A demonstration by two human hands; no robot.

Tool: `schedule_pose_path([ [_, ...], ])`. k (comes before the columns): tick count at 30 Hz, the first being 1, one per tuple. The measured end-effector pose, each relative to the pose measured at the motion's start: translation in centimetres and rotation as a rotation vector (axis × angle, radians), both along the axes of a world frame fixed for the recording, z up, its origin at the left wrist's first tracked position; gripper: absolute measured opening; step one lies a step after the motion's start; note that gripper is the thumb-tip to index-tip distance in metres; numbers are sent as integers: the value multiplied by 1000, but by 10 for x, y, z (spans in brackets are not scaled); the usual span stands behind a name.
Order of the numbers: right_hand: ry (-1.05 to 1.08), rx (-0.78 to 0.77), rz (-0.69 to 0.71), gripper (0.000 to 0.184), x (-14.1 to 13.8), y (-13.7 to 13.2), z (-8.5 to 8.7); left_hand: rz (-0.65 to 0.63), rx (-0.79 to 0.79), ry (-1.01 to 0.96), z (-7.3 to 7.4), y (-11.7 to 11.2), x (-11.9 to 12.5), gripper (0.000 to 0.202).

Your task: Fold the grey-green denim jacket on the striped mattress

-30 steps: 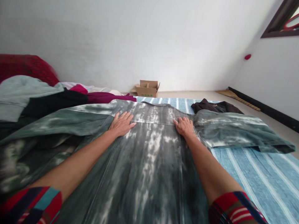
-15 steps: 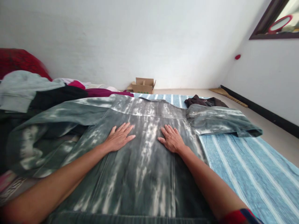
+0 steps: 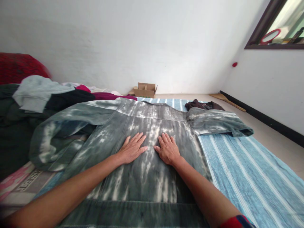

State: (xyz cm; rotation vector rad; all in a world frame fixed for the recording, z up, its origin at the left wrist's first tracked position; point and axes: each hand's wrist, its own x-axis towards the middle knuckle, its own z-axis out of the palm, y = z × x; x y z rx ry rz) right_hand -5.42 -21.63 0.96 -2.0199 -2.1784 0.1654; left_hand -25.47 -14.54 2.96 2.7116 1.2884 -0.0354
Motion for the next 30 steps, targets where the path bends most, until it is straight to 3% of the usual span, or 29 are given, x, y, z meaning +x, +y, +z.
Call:
schedule_pose_path([
  [6,-13,-25,-26,60,12,-1,-2,-6,24,-5,-8,3,-14,66],
  [12,103,-19,38,59,37,-3,-6,-23,46,-4,-12,6,-15,67],
  [18,213,-21,111,78,48,-6,-5,-40,66,-23,-17,8,-18,67],
  [30,582,-77,46,31,56,-9,5,-35,56,-13,-13,8,-17,64],
])
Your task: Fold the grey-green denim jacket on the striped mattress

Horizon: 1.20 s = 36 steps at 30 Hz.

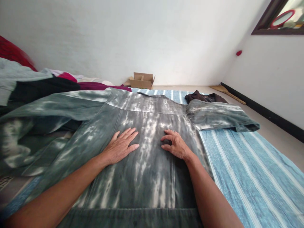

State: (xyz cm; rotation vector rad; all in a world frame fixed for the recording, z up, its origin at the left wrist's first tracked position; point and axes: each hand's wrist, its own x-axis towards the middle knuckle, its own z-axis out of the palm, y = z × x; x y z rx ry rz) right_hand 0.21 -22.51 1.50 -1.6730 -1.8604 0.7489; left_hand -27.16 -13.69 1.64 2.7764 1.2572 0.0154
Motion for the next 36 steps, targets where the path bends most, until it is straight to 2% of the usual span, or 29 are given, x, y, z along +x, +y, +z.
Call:
schedule_pose_path([
  [2,7,6,-17,25,-3,-1,1,-1,1,3,0,0,0,64],
  [9,-89,45,-62,21,-11,-2,3,-3,-6,13,1,0,1,65],
  [15,-155,62,-32,29,-14,-3,4,4,-10,12,3,0,1,64],
  [17,-167,72,-42,26,-15,-2,3,3,-10,10,3,0,1,64],
  [27,89,46,-64,8,-7,-2,8,-3,-7,7,3,1,1,63],
  [36,182,-13,-43,18,-4,-1,12,-9,2,-4,1,2,0,63],
])
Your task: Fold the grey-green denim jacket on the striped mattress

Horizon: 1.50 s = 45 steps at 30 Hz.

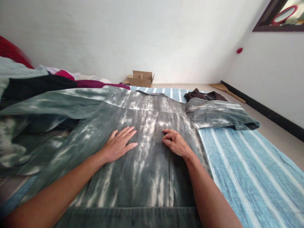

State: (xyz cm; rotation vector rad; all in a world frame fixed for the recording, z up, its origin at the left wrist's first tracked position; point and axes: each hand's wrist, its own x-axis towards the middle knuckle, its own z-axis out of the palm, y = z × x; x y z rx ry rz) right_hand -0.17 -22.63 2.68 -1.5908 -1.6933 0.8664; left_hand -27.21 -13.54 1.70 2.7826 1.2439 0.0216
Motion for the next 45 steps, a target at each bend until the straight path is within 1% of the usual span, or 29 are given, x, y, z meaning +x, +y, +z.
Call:
schedule_pose_path([
  [6,60,24,7,21,-4,0,7,4,-8,-3,0,0,0,64],
  [10,112,51,5,21,-4,-1,8,-1,-11,1,0,1,-1,65],
  [13,236,49,-62,18,0,0,4,-3,-13,2,-1,2,-2,65],
  [15,376,53,-157,16,4,2,0,-5,-14,-3,-1,2,-2,65],
  [16,482,68,-198,15,7,2,-1,-5,-15,-7,-1,2,-2,65],
  [17,602,92,-222,14,10,3,-1,-4,-15,-10,0,2,-3,65],
  [19,821,161,-222,14,20,3,1,-2,-16,-13,0,2,-3,64],
  [21,1011,261,-216,18,34,0,7,0,-17,-9,0,2,-3,64],
  [23,1179,386,-255,22,50,-6,11,3,-16,-5,1,2,-3,64],
  [25,1384,499,-307,25,67,-14,12,3,-16,-5,1,2,-3,64],
  [27,1534,558,-366,28,82,-20,9,2,-19,-12,2,2,-3,64],
  [29,1612,563,-436,38,92,-23,4,3,-22,-21,3,2,-3,64],
  [31,1611,533,-502,47,98,-22,-2,6,-24,-20,3,2,-3,64],
  [33,1521,470,-552,45,98,-18,-7,10,-22,-13,3,3,-4,64],
  [34,1413,429,-584,42,96,-15,-10,11,-20,-9,3,3,-4,64],
  [37,976,294,-676,34,82,-5,-18,11,-18,-5,3,4,-4,64],
  [39,772,229,-697,31,71,0,-24,14,-24,2,3,4,-4,64],
  [42,643,194,-685,30,60,6,-30,20,-36,12,5,3,-4,64],
  [45,539,189,-692,31,58,7,-32,24,-51,6,6,2,-4,65],
])
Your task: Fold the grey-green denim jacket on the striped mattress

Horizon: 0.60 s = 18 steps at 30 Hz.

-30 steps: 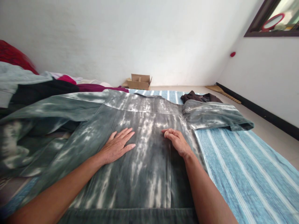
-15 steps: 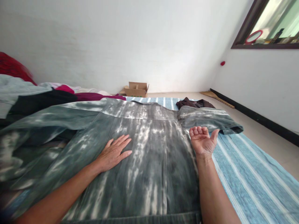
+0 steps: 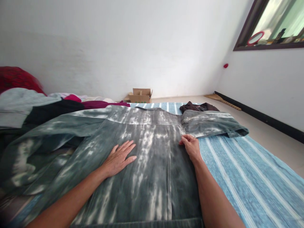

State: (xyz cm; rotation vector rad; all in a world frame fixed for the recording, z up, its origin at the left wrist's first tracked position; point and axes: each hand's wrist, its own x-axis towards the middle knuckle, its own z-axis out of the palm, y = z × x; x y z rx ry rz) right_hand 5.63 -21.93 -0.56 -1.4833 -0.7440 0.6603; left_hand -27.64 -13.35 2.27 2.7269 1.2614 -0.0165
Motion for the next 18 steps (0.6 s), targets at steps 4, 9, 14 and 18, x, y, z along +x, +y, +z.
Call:
schedule_pose_path([
  [4,-86,-43,-17,35,0,0,-1,-2,-7,-20,-2,-1,-1,65],
  [9,-217,-110,-12,37,-4,3,3,1,-16,-41,-1,-2,-1,64],
  [14,-423,-210,130,28,-21,21,20,7,-29,-59,1,-3,0,62],
  [18,-595,-287,227,19,-47,52,34,6,-33,-51,1,-4,-1,63],
])
